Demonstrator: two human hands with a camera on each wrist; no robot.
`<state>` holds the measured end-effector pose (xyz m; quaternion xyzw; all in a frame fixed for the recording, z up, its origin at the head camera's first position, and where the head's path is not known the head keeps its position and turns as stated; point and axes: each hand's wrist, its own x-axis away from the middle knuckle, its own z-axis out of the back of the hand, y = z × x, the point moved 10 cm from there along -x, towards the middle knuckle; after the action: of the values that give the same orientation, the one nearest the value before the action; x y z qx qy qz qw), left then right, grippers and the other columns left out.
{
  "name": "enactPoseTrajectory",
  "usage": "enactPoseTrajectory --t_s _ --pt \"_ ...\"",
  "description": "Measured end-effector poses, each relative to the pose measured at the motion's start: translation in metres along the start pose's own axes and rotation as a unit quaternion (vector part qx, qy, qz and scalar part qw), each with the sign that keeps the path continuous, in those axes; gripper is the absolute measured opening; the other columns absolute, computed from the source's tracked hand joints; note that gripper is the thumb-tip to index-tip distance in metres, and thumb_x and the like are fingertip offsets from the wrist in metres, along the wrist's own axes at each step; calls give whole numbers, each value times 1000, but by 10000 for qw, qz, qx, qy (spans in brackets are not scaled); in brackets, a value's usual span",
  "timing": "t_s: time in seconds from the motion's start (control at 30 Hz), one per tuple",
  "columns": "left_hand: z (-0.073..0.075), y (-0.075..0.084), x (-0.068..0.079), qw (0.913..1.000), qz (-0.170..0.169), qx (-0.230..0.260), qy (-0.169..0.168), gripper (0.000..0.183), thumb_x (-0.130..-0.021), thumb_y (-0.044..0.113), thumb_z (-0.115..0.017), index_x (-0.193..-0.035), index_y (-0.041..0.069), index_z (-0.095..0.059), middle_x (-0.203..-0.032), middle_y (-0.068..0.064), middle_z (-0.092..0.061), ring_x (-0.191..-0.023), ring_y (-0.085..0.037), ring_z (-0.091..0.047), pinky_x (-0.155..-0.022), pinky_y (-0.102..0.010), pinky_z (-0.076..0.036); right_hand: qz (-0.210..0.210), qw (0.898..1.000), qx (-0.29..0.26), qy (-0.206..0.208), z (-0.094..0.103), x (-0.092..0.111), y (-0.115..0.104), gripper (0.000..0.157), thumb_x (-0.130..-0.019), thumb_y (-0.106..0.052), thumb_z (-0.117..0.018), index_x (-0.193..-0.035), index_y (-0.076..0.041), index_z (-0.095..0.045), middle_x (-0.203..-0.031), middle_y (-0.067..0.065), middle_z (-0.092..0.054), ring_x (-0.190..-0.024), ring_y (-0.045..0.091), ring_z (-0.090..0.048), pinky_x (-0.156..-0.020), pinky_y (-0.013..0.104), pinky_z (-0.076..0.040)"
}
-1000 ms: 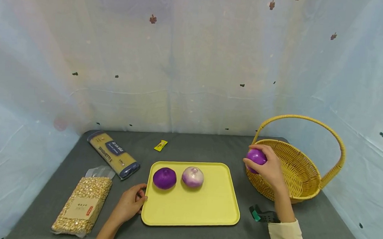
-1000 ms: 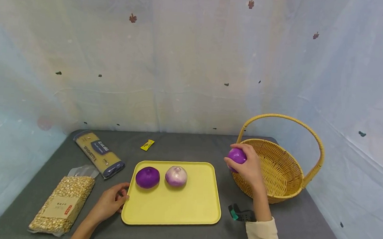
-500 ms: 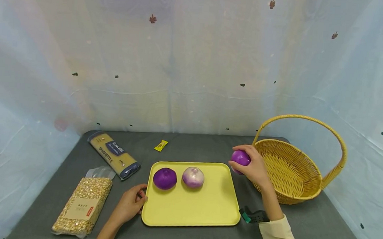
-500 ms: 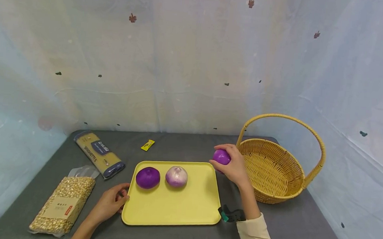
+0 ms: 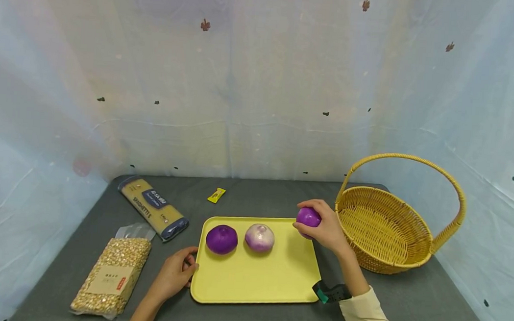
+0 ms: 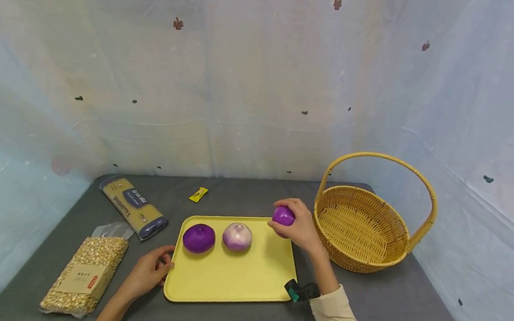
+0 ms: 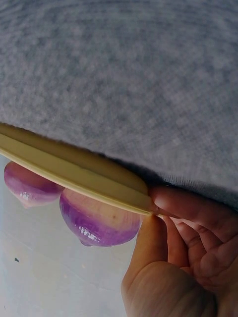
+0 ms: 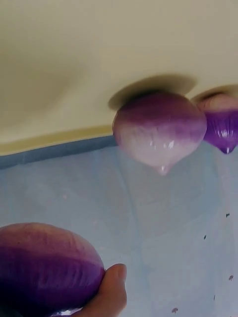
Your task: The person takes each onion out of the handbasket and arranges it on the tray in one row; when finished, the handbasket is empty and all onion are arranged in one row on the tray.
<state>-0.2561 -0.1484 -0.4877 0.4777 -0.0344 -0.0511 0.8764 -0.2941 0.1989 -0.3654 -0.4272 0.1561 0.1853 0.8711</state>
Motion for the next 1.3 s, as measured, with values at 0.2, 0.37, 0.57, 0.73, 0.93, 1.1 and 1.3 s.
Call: enactPoseTrajectory --t_s 0.2,0.37,0.57,0.73,0.93,1.1,1.3 --pt "0 -1 -2 10000 -25 -33 19 39 -83 -4 -62 -122 -6 -53 -78 -4 -52 -52 -13 -49 -39 -25 -47 -98 9998 -35 -194 -15 0 15 47 -72 -25 -81 -113 -11 -63 -116 6 -53 -98 26 -56 -73 39 -54" --pt "1 0 -3 10000 -25 -35 36 39 -84 -4 -62 -122 -6 -53 -78 -4 -52 -51 -12 -49 -39 -25 -47 -233 9992 1 -316 -24 1 25 44 -72 -28 -80 -111 -18 -63 -114 5 -53 -97 24 -56 -73 36 -54" --pt "1 1 -2 10000 -8 -39 -7 39 -84 -4 -61 -122 -6 -53 -78 -4 -51 -51 -13 -49 -39 -25 -47 -271 9986 122 -444 -35 2 35 46 -71 -31 -81 -111 -15 -64 -112 6 -55 -96 25 -56 -72 35 -53" --pt "0 0 -2 10000 -21 4 20 40 -84 -4 -61 -122 -6 -53 -77 -4 -52 -51 -12 -50 -39 -25 -47 -318 9975 211 -591 -45 5 42 49 -71 -33 -81 -111 -12 -64 -109 5 -56 -96 24 -56 -74 34 -53" --pt "1 -2 -2 10000 -12 38 83 40 -83 -4 -62 -122 -7 -53 -76 -4 -53 -49 -12 -50 -39 -25 -47 -324 9965 236 -729 -54 8 45 50 -69 -34 -81 -111 -12 -65 -107 4 -57 -95 22 -57 -74 32 -52" --pt "0 -2 -3 9999 11 95 63 40 -84 -3 -62 -123 -6 -53 -77 -4 -53 -50 -12 -50 -39 -25 -47 -289 9955 269 -857 -60 10 47 49 -70 -35 -81 -110 -14 -65 -107 3 -58 -95 21 -56 -74 31 -51" --pt "0 -3 -2 9999 35 163 43 40 -84 -4 -62 -122 -6 -53 -78 -5 -52 -52 -12 -49 -39 -26 -47 -227 9943 293 -1004 -64 11 48 49 -70 -36 -81 -110 -14 -65 -106 3 -58 -94 20 -56 -75 31 -51"
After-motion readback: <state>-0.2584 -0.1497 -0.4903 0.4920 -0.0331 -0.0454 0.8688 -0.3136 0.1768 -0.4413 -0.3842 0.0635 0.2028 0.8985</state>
